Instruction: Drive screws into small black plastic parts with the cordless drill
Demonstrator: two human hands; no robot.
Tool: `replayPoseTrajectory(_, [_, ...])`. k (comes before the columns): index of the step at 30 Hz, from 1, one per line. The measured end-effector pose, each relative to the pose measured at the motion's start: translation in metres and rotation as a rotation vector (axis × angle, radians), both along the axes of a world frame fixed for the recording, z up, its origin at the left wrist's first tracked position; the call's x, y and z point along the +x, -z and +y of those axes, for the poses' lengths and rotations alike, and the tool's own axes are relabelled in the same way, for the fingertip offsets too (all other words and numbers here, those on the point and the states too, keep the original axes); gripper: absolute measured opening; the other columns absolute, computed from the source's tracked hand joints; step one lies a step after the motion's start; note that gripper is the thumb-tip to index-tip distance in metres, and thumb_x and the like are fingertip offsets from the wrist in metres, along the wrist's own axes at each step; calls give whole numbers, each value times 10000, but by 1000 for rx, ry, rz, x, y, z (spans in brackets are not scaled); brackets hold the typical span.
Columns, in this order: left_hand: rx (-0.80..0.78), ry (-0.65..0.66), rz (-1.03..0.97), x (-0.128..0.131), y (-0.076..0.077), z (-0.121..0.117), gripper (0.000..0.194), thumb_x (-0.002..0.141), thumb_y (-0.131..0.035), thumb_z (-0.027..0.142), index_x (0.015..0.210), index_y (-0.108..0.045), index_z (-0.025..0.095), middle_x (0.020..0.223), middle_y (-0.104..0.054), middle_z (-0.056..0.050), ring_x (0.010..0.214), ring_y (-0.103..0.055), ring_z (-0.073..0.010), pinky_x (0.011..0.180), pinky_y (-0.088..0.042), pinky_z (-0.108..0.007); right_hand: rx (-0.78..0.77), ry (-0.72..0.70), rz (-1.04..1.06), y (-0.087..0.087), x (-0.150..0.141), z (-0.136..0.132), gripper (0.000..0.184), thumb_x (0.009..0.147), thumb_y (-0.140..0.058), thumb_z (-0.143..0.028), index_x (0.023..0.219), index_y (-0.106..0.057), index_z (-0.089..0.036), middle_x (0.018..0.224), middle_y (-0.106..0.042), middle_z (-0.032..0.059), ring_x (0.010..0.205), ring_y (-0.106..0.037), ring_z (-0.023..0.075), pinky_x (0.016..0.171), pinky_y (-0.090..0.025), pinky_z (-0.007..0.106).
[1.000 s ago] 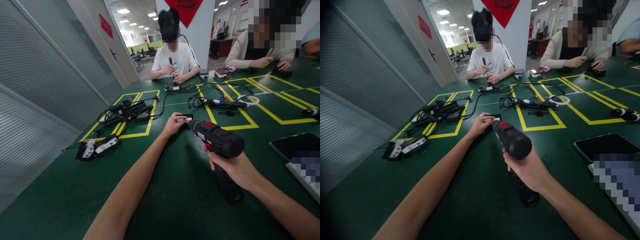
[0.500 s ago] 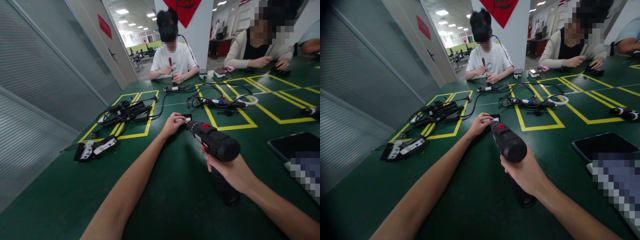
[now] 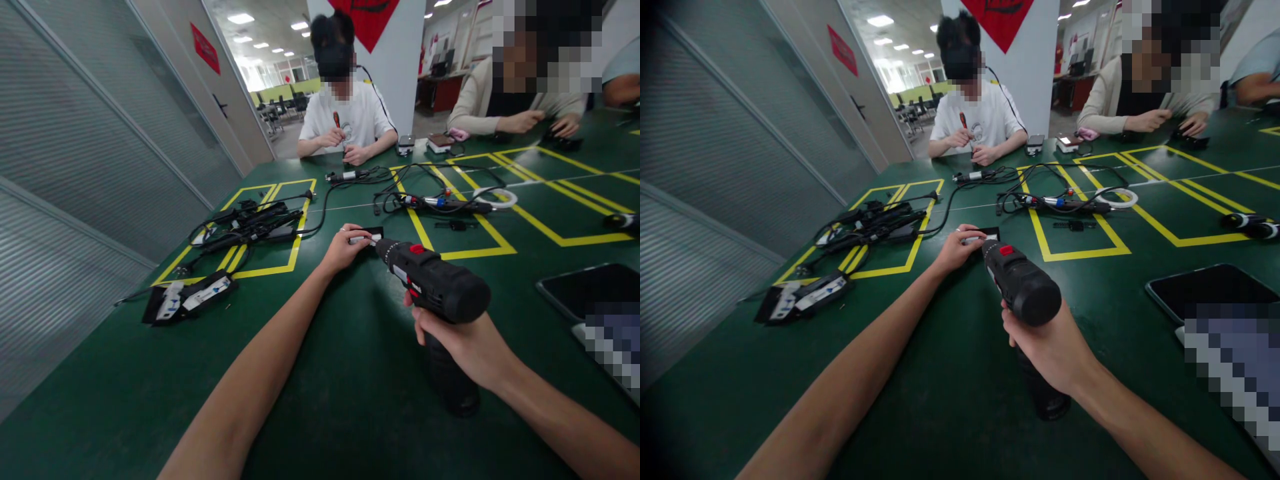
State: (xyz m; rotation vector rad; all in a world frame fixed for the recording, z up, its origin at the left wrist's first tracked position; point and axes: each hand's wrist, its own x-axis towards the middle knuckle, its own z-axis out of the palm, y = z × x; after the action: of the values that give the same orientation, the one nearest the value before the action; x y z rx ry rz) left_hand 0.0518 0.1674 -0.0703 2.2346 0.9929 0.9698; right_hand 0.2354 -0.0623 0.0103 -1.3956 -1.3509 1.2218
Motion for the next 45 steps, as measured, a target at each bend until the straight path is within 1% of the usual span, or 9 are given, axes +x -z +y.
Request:
replayPoseTrajectory(6, [-16, -5, 1, 0, 0, 0, 225, 827, -594, 311, 991, -717, 219, 1104, -564, -68, 1067, -548, -198, 963, -443, -335, -16, -16, -44, 2, 2, 0, 84, 825, -573, -274, 820, -563, -190, 651, -606, 16, 638, -584, 166, 566, -458, 291])
replayPoseTrajectory(14, [-28, 5, 14, 0, -3, 1, 236, 814, -618, 328, 992, -720, 211, 1105, -560, -74, 1066, -547, -205, 951, -449, -337, -64, -41, -77, 6, 3, 2, 166, 843, -557, -324, 766, -592, -181, 730, -634, 56, 703, -615, 191, 599, -477, 314])
replayPoseTrajectory(21, [-12, 6, 8, -1, 0, 1, 235, 820, -607, 313, 1005, -715, 214, 1115, -561, -66, 1060, -550, -196, 963, -443, -337, -78, -52, -93, 6, 2, 4, 192, 842, -548, -313, 709, -580, -178, 780, -642, 82, 775, -627, 214, 583, -477, 306])
replayPoseTrajectory(26, [14, -7, 7, -1, 2, 2, 227, 824, -599, 317, 990, -718, 217, 1102, -573, -66, 1074, -547, -200, 974, -437, -341, -63, -23, -32, 6, 0, 2, 110, 833, -561, -282, 859, -587, -179, 725, -610, 37, 697, -601, 177, 626, -486, 318])
replayPoseTrajectory(29, [26, -16, 7, -1, 3, 3, 224, 824, -598, 323, 980, -720, 218, 1089, -583, -66, 1086, -545, -205, 981, -435, -346, -50, -16, 1, 6, -1, 2, 128, 820, -579, -266, 918, -566, -184, 706, -594, 8, 639, -572, 150, 635, -484, 317])
replayPoseTrajectory(33, [29, -10, 9, 0, 3, 3, 220, 823, -595, 310, 980, -718, 218, 1092, -579, -63, 1075, -551, -198, 998, -425, -346, -40, -6, 19, 4, -3, 3, 142, 814, -568, -241, 942, -552, -180, 685, -578, -7, 613, -555, 141, 624, -478, 311])
replayPoseTrajectory(37, [-1, -3, 21, -1, 0, 1, 232, 816, -605, 328, 990, -712, 218, 1127, -558, -66, 1090, -543, -203, 991, -431, -345, -26, -12, -3, -1, -5, 3, 118, 787, -572, -224, 892, -571, -170, 654, -558, -11, 594, -544, 141, 590, -469, 298])
replayPoseTrajectory(42, [2, 40, 47, -3, -3, 0, 257, 792, -628, 289, 1028, -691, 208, 1144, -533, -72, 1093, -534, -192, 1003, -418, -337, 24, -11, 8, -3, -4, 3, 250, 761, -589, -213, 1007, -580, -166, 680, -574, -8, 598, -554, 145, 576, -475, 289])
replayPoseTrajectory(45, [16, 57, 40, -4, -2, 0, 266, 782, -628, 255, 1037, -683, 199, 1143, -524, -75, 1100, -527, -192, 1014, -408, -345, 7, -23, 39, 0, -3, 3, 237, 780, -579, -225, 1010, -571, -169, 724, -573, -2, 602, -552, 140, 578, -477, 287])
